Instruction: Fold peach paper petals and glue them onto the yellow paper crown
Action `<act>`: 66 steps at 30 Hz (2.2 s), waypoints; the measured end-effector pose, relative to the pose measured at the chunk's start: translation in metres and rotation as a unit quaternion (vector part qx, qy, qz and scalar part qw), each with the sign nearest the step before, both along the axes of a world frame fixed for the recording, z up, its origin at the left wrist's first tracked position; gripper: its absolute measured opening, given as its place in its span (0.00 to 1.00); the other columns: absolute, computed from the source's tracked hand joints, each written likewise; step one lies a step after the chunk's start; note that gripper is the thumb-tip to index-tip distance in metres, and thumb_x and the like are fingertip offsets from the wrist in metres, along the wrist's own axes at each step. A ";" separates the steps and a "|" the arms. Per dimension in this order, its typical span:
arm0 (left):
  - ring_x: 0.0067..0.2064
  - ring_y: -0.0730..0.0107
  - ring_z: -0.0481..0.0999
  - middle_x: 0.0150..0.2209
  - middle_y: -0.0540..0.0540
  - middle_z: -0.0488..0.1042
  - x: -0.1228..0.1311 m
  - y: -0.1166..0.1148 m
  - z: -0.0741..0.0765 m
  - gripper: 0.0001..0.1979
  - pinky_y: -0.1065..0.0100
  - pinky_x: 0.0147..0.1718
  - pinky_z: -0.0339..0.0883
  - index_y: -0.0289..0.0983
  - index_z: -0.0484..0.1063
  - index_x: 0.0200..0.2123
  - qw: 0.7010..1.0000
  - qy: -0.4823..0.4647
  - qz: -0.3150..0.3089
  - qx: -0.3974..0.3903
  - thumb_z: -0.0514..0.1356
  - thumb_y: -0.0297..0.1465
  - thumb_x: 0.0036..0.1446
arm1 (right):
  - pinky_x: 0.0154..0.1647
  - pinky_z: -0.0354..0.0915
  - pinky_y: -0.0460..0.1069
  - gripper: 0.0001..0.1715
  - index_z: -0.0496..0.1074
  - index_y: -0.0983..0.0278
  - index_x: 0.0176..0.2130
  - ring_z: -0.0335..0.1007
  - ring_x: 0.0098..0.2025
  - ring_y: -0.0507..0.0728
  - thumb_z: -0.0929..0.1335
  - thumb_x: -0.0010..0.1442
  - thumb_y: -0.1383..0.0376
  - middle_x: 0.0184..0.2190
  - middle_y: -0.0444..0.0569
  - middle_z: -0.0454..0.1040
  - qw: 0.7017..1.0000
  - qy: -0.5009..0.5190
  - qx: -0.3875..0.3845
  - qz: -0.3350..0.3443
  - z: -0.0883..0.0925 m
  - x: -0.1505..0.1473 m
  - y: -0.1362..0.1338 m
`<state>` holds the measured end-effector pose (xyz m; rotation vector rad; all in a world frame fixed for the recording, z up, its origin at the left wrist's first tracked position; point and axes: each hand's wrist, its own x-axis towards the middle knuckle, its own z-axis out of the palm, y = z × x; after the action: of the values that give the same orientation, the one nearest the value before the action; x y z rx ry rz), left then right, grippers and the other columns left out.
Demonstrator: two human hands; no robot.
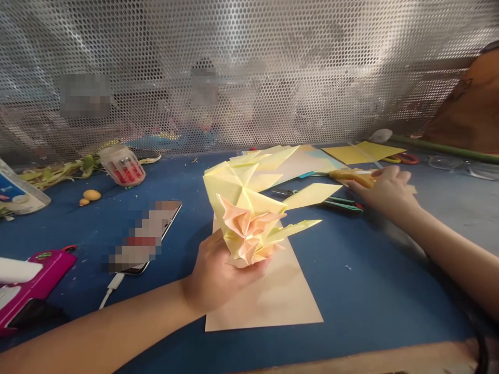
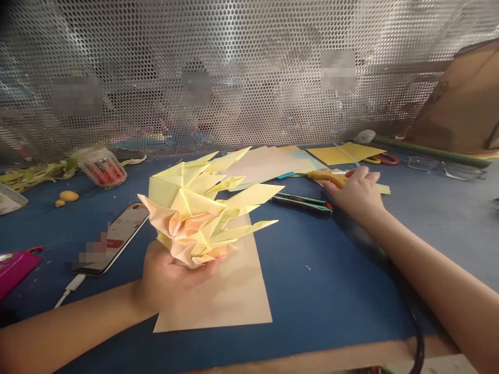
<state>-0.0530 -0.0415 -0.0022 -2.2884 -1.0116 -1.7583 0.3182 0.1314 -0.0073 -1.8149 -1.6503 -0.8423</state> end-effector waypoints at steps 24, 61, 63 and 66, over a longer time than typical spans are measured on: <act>0.35 0.61 0.85 0.35 0.43 0.84 0.001 0.005 -0.001 0.07 0.68 0.37 0.80 0.35 0.78 0.34 0.994 0.003 -0.031 -0.101 0.70 0.25 0.49 | 0.46 0.72 0.53 0.17 0.73 0.64 0.50 0.79 0.45 0.59 0.70 0.66 0.56 0.45 0.55 0.81 0.740 -0.072 -0.130 0.656 0.046 -0.144 -0.113; 0.42 0.64 0.81 0.37 0.45 0.82 0.002 0.008 0.004 0.07 0.67 0.43 0.73 0.37 0.78 0.35 0.986 -0.008 -0.044 -0.162 0.70 0.23 0.53 | 0.32 0.69 0.50 0.06 0.75 0.63 0.39 0.68 0.24 0.52 0.69 0.67 0.63 0.25 0.44 0.78 0.789 0.021 -0.038 0.614 0.021 -0.151 -0.119; 0.42 0.65 0.80 0.37 0.45 0.82 0.002 0.008 0.004 0.06 0.68 0.44 0.73 0.36 0.78 0.35 0.986 -0.006 -0.045 -0.157 0.70 0.24 0.53 | 0.32 0.70 0.49 0.06 0.75 0.63 0.39 0.68 0.25 0.52 0.69 0.66 0.63 0.24 0.43 0.78 0.789 0.019 -0.031 0.614 0.021 -0.152 -0.120; 0.42 0.64 0.81 0.37 0.45 0.82 0.003 0.008 0.004 0.05 0.68 0.44 0.73 0.36 0.78 0.34 0.987 -0.006 -0.046 -0.157 0.70 0.24 0.53 | 0.33 0.70 0.49 0.05 0.75 0.62 0.39 0.69 0.25 0.52 0.69 0.67 0.63 0.24 0.43 0.78 0.790 0.015 -0.026 0.612 0.021 -0.152 -0.120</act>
<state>-0.0502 -0.0337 0.0020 -2.5470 -1.2872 -1.7574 0.1661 0.0114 0.0139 -0.4280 -2.2808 -0.1397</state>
